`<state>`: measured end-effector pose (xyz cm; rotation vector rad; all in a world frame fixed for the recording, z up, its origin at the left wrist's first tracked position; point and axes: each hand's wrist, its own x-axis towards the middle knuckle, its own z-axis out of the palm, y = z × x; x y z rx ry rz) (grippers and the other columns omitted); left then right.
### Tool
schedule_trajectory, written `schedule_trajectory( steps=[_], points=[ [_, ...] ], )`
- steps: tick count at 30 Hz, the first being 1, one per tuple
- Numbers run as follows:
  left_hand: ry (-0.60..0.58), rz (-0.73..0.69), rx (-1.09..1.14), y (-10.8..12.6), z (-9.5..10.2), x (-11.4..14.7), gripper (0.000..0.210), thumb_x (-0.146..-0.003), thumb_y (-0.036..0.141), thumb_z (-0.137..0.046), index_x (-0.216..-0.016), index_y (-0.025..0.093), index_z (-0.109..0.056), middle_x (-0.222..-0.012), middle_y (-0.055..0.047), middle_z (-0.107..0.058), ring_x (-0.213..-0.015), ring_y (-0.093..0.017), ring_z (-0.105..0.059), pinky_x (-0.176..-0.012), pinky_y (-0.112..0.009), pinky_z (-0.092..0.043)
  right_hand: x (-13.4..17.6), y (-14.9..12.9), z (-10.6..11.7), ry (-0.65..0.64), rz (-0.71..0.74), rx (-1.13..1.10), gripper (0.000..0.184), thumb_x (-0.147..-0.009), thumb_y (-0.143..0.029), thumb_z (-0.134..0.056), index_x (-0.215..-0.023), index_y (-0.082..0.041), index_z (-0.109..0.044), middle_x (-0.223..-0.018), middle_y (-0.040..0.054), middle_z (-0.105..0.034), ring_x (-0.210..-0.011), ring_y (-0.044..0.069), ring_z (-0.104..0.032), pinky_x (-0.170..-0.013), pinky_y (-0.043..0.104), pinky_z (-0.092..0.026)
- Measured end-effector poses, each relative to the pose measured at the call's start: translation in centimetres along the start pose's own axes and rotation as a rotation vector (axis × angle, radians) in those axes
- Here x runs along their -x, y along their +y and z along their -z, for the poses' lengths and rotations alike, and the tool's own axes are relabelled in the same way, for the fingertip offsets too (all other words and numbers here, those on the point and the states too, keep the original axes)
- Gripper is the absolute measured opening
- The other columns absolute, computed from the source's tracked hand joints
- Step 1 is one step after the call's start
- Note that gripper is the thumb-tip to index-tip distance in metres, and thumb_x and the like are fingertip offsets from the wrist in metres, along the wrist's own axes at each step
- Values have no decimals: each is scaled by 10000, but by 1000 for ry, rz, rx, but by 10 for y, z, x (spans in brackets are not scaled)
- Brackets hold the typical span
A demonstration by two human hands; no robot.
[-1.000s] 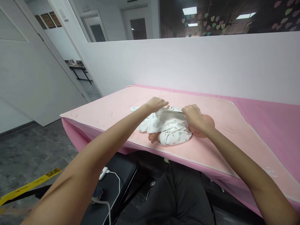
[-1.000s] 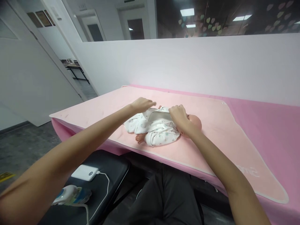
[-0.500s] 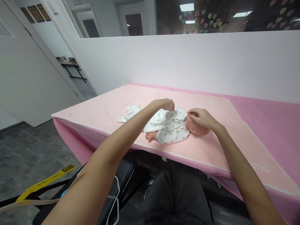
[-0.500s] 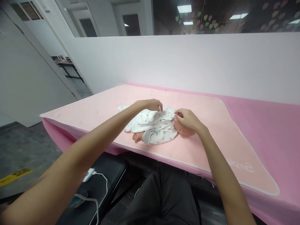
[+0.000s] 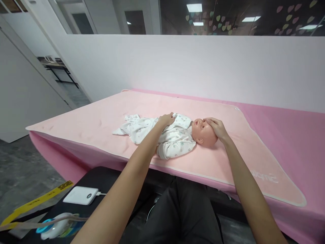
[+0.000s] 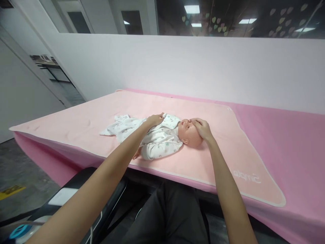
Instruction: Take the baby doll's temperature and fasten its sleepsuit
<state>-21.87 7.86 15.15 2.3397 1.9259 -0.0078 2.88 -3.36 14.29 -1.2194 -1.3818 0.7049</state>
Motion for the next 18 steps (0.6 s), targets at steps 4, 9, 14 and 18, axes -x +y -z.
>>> schedule_trajectory(
  steps=[4,9,14,18],
  points=[
    [164,-44,-1,-3,-9,2,424,-928,342,-283,-1321,257,-419,-1287,-80,-561,-1161,-250,-543,-954,-403,-426,1,-2,-1,37,-9,-45,290,-685,-450,-602,-767,-193,-708,-948,60,-719,-986,240,-618,-924,376,-460],
    [265,-421,-218,18,-3,-9,581,-834,138,-421,-1401,222,-327,-1467,-71,-373,-1349,-217,-338,-1125,-443,-198,1,-2,-2,45,-27,-46,297,-685,-455,-607,-770,-185,-699,-955,66,-715,-990,244,-616,-922,378,-457],
    [110,-481,-283,36,-3,-26,491,-827,98,-389,-1292,219,-491,-1179,-105,-634,-1204,-207,-504,-1131,-439,-107,1,0,-1,46,11,-1,327,-707,-475,-592,-798,-180,-699,-985,72,-710,-1005,238,-615,-938,370,-447],
    [93,-337,-269,27,-6,-26,413,-817,147,-400,-1191,158,-575,-1188,-109,-620,-1119,-203,-554,-1083,-356,-253,2,1,0,43,22,3,320,-724,-471,-586,-799,-183,-703,-969,63,-715,-995,224,-617,-932,354,-452]
  ],
)
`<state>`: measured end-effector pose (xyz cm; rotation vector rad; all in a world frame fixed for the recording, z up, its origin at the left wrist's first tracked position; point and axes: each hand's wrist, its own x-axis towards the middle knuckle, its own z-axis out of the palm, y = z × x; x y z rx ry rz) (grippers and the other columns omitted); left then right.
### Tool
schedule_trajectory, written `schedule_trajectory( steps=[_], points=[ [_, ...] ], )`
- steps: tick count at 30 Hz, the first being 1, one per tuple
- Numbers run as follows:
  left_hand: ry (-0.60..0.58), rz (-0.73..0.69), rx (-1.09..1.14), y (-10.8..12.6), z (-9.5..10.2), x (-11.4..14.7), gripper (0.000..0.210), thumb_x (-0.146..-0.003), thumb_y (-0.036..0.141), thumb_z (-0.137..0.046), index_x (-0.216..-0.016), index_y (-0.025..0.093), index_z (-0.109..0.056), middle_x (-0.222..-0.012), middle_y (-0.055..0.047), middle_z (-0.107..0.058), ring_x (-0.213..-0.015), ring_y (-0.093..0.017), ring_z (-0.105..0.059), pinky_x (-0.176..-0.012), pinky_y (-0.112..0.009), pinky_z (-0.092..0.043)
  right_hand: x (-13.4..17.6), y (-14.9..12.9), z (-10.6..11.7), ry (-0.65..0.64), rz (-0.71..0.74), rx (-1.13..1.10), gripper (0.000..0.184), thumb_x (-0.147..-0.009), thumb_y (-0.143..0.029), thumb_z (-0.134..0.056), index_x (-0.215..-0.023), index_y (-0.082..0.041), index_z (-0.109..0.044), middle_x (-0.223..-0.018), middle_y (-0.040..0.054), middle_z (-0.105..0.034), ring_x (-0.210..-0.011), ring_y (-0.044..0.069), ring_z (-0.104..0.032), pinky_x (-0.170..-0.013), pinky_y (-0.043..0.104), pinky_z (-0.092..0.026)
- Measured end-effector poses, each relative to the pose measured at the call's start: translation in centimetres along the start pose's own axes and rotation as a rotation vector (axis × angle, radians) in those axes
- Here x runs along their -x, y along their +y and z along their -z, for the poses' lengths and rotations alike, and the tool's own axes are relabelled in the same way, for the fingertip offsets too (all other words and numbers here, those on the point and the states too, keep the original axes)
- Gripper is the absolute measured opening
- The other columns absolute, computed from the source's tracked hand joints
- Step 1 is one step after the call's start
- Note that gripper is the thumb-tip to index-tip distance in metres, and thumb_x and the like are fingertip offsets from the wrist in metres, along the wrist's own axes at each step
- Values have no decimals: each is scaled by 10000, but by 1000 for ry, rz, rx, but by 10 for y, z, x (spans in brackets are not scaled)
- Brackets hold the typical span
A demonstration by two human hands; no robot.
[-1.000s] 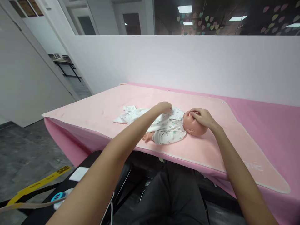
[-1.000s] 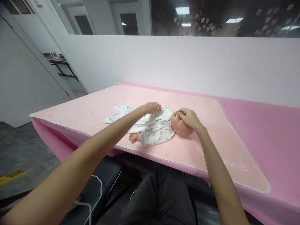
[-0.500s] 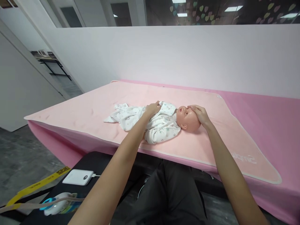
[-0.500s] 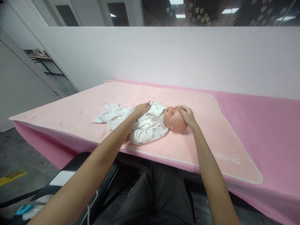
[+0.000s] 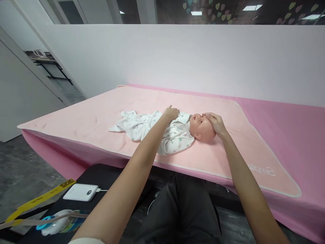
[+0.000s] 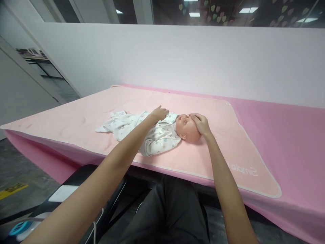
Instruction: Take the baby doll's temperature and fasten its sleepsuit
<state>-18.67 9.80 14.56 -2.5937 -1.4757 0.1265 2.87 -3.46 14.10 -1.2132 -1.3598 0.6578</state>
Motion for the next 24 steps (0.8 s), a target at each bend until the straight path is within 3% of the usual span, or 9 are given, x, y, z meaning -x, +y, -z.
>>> schedule_trajectory(
  steps=[3,6,10,12,14,19,21,24],
  points=[
    [12,79,31,-7,-2,9,381,-827,266,-404,-1123,165,-622,-1147,-111,-633,-1121,-245,-539,-941,-337,-412,1,1,0,1,9,-18,314,-726,-464,-594,-798,-180,-705,-973,65,-715,-1002,227,-616,-935,355,-451],
    [42,99,22,-10,-5,15,398,-843,319,-375,-1078,159,-653,-1121,-133,-632,-1138,-272,-518,-911,-355,-435,2,2,0,0,9,-23,321,-725,-468,-595,-817,-182,-707,-989,66,-713,-1013,234,-614,-941,363,-448],
    [122,58,27,-9,-8,16,398,-858,314,-354,-1097,167,-636,-1247,-123,-567,-1240,-246,-448,-1079,-391,-280,4,2,0,7,8,-39,318,-719,-462,-598,-814,-178,-702,-993,74,-712,-1009,241,-616,-949,382,-444],
    [77,69,63,-8,-9,15,398,-870,310,-328,-1117,172,-609,-1199,-102,-610,-1192,-216,-505,-1133,-420,-160,4,2,0,9,12,-46,320,-715,-462,-598,-814,-175,-699,-996,79,-711,-1007,242,-617,-944,382,-448],
    [8,119,101,-8,-9,15,414,-879,321,-306,-1148,156,-575,-1126,-102,-653,-1112,-210,-568,-1138,-442,-122,5,2,0,7,15,-41,315,-717,-455,-593,-820,-177,-700,-998,77,-712,-1009,238,-618,-940,375,-450],
    [-39,207,168,-9,-6,18,462,-872,382,-294,-1205,168,-532,-1160,-124,-640,-1074,-244,-596,-939,-369,-412,5,1,0,13,22,-41,293,-718,-425,-582,-817,-176,-702,-988,72,-713,-1000,226,-619,-934,355,-454],
    [-45,227,191,-9,-6,20,472,-868,393,-284,-1214,188,-531,-1183,-116,-630,-1078,-253,-594,-863,-349,-452,5,1,0,14,15,-45,286,-710,-420,-587,-812,-178,-699,-985,69,-714,-1000,226,-617,-929,351,-457],
    [-40,249,215,-10,-8,21,481,-866,405,-268,-1189,204,-562,-1211,-102,-618,-1117,-262,-572,-898,-362,-436,5,3,0,29,-37,-69,306,-709,-457,-585,-803,-185,-690,-983,57,-714,-1007,229,-612,-921,344,-460]
  ],
)
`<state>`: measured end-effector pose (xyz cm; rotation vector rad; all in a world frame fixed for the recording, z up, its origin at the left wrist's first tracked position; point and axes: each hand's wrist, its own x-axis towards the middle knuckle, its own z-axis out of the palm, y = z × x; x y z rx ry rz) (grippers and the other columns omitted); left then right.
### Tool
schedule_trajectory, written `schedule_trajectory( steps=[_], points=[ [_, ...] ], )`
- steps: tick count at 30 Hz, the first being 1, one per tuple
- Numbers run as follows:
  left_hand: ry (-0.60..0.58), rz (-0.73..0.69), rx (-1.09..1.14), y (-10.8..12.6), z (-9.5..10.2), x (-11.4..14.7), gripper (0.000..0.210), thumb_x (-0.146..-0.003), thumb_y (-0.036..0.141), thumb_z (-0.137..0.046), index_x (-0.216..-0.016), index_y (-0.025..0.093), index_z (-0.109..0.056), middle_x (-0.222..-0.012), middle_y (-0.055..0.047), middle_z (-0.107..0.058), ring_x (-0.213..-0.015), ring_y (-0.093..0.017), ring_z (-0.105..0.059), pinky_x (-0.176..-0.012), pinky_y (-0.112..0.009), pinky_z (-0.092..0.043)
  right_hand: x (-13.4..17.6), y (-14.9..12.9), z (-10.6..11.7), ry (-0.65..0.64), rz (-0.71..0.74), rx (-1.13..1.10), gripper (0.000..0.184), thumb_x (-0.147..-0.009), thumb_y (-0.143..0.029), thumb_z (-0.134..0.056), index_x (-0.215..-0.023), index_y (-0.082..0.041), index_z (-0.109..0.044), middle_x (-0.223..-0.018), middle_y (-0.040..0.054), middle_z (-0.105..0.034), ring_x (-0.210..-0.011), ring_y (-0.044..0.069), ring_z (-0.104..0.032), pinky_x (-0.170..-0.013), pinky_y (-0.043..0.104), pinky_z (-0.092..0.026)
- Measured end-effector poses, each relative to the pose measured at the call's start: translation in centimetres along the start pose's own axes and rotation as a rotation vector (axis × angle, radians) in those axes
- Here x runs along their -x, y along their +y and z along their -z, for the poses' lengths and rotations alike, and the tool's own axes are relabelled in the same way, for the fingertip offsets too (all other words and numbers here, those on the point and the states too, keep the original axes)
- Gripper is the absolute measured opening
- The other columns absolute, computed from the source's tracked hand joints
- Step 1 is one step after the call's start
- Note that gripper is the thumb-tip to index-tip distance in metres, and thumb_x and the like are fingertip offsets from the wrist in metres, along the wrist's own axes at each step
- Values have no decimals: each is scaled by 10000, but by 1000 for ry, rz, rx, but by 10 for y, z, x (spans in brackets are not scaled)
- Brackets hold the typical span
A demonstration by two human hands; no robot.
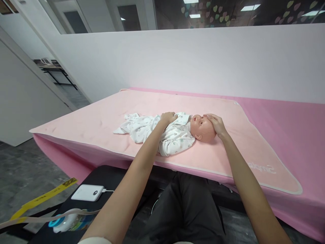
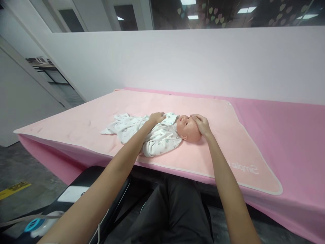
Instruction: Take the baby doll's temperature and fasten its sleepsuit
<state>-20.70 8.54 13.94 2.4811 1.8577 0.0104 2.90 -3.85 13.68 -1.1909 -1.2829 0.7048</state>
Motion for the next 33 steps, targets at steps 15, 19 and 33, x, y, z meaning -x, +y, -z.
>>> schedule_trajectory(
  steps=[15,19,33],
  points=[
    [78,72,133,-2,-3,9,501,-834,455,-314,-1166,225,-610,-1206,-81,-632,-1114,-263,-575,-921,-334,-419,-5,16,6,-38,-275,-197,391,-736,-546,-538,-809,-178,-650,-928,75,-725,-962,262,-654,-871,361,-529],
    [94,85,171,-3,-5,9,496,-825,468,-348,-1177,237,-609,-1206,-64,-634,-1130,-262,-565,-941,-328,-409,-3,15,7,-63,-321,-220,402,-741,-544,-535,-766,-164,-662,-848,87,-736,-912,279,-675,-857,374,-538],
    [106,70,181,-4,-6,10,493,-824,450,-331,-1163,230,-614,-1195,-74,-639,-1107,-275,-577,-936,-357,-406,-3,15,7,-97,-270,-166,453,-750,-578,-503,-821,-164,-672,-935,85,-730,-951,266,-663,-863,359,-527]
  ],
)
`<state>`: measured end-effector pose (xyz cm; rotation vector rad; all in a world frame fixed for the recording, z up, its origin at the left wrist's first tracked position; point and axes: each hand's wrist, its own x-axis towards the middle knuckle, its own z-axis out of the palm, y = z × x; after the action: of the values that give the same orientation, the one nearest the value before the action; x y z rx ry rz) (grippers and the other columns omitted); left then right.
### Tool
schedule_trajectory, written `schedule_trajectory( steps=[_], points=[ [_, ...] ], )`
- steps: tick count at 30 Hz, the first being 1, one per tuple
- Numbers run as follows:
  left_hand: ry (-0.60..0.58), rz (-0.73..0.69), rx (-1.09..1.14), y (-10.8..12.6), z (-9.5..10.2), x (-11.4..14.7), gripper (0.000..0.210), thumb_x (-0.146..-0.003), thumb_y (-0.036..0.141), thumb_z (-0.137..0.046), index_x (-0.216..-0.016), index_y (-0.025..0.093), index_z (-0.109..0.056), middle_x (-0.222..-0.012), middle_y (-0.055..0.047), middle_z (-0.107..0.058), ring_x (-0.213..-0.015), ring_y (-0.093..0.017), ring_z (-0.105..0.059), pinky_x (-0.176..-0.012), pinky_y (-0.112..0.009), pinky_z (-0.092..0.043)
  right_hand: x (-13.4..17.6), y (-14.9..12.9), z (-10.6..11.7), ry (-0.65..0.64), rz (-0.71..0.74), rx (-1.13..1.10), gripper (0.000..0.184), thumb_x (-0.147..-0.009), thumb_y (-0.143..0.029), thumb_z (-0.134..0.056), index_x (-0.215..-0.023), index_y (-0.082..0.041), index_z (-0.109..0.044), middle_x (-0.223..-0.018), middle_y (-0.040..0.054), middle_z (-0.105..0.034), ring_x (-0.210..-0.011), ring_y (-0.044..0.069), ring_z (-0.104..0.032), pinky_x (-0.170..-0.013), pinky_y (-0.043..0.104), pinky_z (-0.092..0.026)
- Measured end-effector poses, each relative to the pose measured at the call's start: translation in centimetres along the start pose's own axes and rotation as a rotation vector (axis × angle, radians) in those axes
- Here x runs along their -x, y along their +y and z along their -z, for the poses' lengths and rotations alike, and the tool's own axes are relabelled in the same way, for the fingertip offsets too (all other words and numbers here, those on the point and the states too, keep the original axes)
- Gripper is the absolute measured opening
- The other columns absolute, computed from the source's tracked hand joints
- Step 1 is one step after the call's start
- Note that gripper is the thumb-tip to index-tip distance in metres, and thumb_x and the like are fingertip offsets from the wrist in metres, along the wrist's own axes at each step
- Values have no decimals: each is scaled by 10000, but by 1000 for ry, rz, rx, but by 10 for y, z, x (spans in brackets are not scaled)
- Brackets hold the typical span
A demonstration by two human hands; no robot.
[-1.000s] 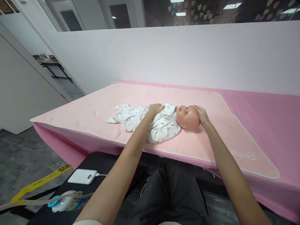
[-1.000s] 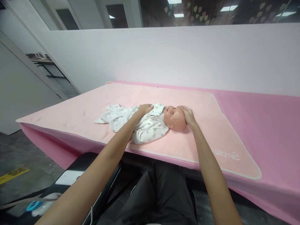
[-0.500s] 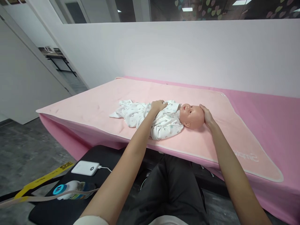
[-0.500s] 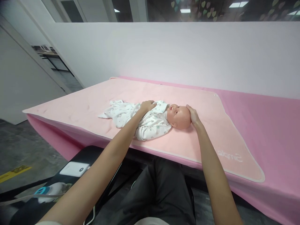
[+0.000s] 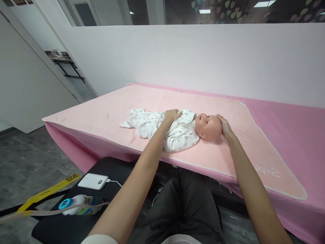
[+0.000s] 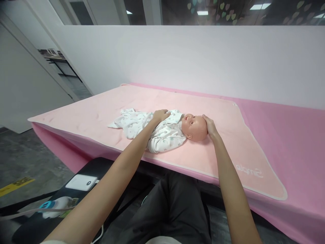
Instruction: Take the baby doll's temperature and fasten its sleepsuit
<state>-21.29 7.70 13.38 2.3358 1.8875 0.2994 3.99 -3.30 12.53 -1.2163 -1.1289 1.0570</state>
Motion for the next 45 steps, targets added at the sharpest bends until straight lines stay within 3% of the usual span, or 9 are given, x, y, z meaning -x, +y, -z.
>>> schedule_trajectory(
  steps=[5,10,16,25,32,37,42,45],
  points=[
    [13,3,-1,0,0,1,491,-829,450,-334,-1166,228,-614,-1198,-71,-638,-1116,-275,-571,-950,-360,-397,-5,4,2,190,169,-15,382,-647,-499,-632,-848,-178,-682,-1037,45,-700,-1075,234,-598,-976,342,-442],
    [17,6,18,1,1,2,484,-824,431,-341,-1154,217,-622,-1178,-83,-646,-1102,-278,-578,-947,-364,-393,-1,2,-3,275,128,-156,334,-623,-489,-659,-741,-177,-682,-826,31,-718,-890,220,-649,-852,327,-495],
    [36,5,15,2,1,4,464,-822,422,-349,-1126,216,-633,-1159,-88,-654,-1087,-275,-584,-943,-355,-391,6,-2,-9,199,55,-187,265,-645,-429,-652,-609,-167,-645,-641,41,-695,-682,225,-657,-672,326,-522],
    [38,-1,6,1,0,3,475,-827,422,-347,-1149,207,-622,-1166,-99,-649,-1103,-282,-574,-956,-364,-388,-5,7,4,284,156,-197,327,-682,-494,-620,-731,-184,-711,-810,46,-731,-870,205,-666,-823,300,-496],
    [44,6,7,3,2,5,471,-831,434,-352,-1140,211,-627,-1154,-97,-654,-1090,-278,-581,-947,-358,-395,5,1,-9,79,33,-212,318,-703,-457,-591,-694,-154,-687,-736,76,-728,-760,253,-682,-746,350,-535],
    [50,1,4,3,2,6,465,-830,422,-347,-1130,208,-632,-1151,-99,-656,-1087,-279,-583,-943,-359,-396,1,1,-2,133,46,-216,317,-692,-480,-614,-656,-169,-664,-754,74,-727,-794,249,-676,-779,352,-527],
    [52,1,5,2,1,6,466,-829,420,-347,-1140,215,-627,-1152,-91,-656,-1089,-272,-582,-945,-355,-395,-4,4,4,211,101,-198,390,-670,-552,-612,-735,-178,-702,-833,65,-730,-901,231,-660,-851,322,-495],
    [49,9,-1,2,1,5,470,-831,429,-347,-1150,218,-621,-1157,-85,-655,-1091,-269,-580,-946,-347,-393,-2,5,0,156,93,-170,389,-662,-545,-625,-731,-169,-698,-806,66,-731,-863,242,-666,-812,329,-508]
  ],
)
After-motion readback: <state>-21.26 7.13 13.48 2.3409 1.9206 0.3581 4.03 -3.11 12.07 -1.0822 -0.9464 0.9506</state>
